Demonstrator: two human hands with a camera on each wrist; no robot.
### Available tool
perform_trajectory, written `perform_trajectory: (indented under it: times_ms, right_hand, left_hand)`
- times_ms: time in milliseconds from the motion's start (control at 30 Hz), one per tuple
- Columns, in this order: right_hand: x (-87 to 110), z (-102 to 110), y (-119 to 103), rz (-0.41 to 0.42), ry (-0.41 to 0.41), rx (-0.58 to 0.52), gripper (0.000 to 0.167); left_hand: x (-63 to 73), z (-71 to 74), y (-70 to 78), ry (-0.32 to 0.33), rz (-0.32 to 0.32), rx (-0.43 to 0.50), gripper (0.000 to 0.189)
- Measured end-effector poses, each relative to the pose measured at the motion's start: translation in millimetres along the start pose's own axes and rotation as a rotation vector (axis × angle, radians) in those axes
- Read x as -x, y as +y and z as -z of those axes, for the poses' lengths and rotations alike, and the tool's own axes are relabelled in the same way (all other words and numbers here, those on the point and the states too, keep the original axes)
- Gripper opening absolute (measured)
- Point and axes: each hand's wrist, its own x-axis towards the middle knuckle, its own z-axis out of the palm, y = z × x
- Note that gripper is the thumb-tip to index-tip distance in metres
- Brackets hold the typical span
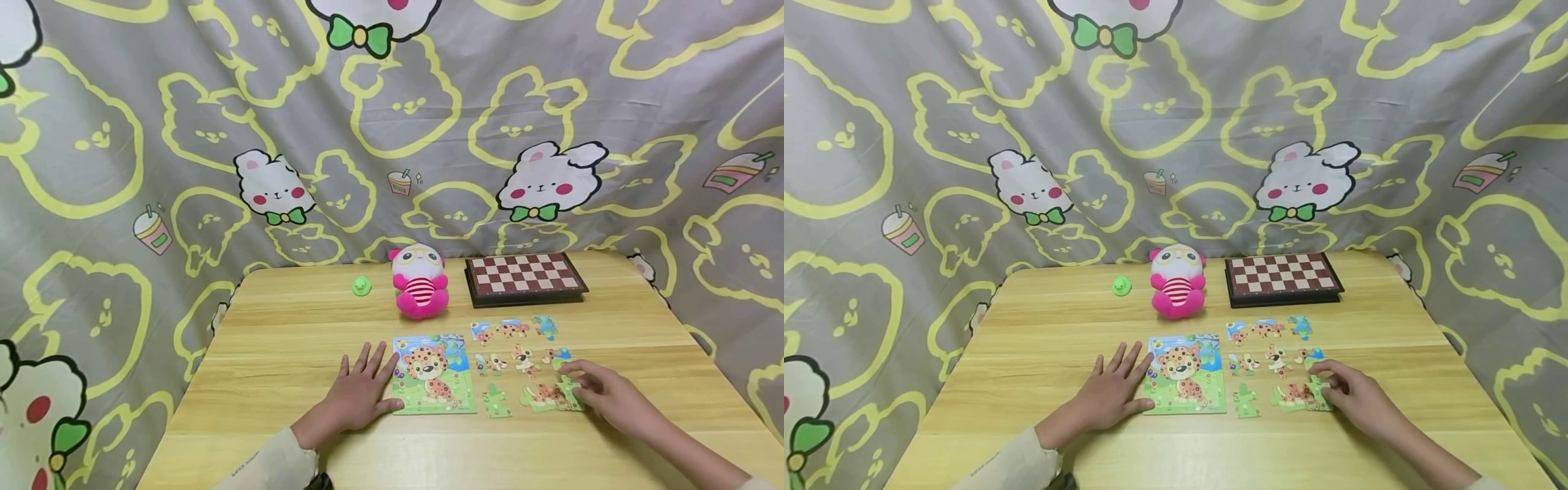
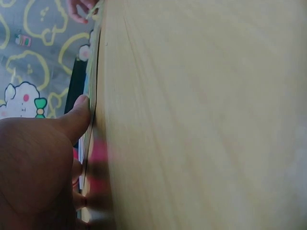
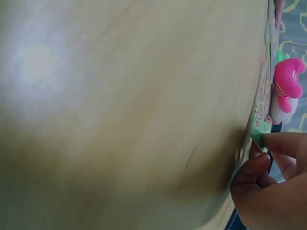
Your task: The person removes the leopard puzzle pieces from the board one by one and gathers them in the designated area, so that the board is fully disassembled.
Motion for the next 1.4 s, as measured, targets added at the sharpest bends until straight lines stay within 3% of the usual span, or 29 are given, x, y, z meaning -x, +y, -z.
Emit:
perform_trajectory:
  times_ms: [267,500,733,933,1267,1400]
  right_hand:
    - [3.1,5.9,3.5,-0.027,-0.013,-0.013,0.037]
    - [3.5,6.7,4.0,-0.076,0.028,0.129,0.036]
    - [3.5,4.1,7.1,0.0,0.106,0.272,0.031]
    - [5.2,0.4,9.8,0.087,0.139,0.281,0.03]
    - [1.8,0.5,7.2,0.074,0.139,0.295,0.028]
    - [-3.9,-1.9,0.3,0.117,0.176,0.319,0.03]
  left_hand:
    - [-0.1,-0.6,0.1,0.006,-0.013,0.007,0.089]
    - [-1.1,-1.2,-0.2,0.006,-0.021,0.002,0.09]
    - [-1.6,-1.9,-2.0,0.009,-0.024,0.006,0.09]
    - [-2.0,-5.7,-4.6,0.016,-0.008,-0.011,0.091]
    - [-2.9,-5.0,-4.8,0.031,-0.011,-0.011,0.092]
    - [-2.2,-2.3,-4.4,0.029,-0.017,0.0,0.092]
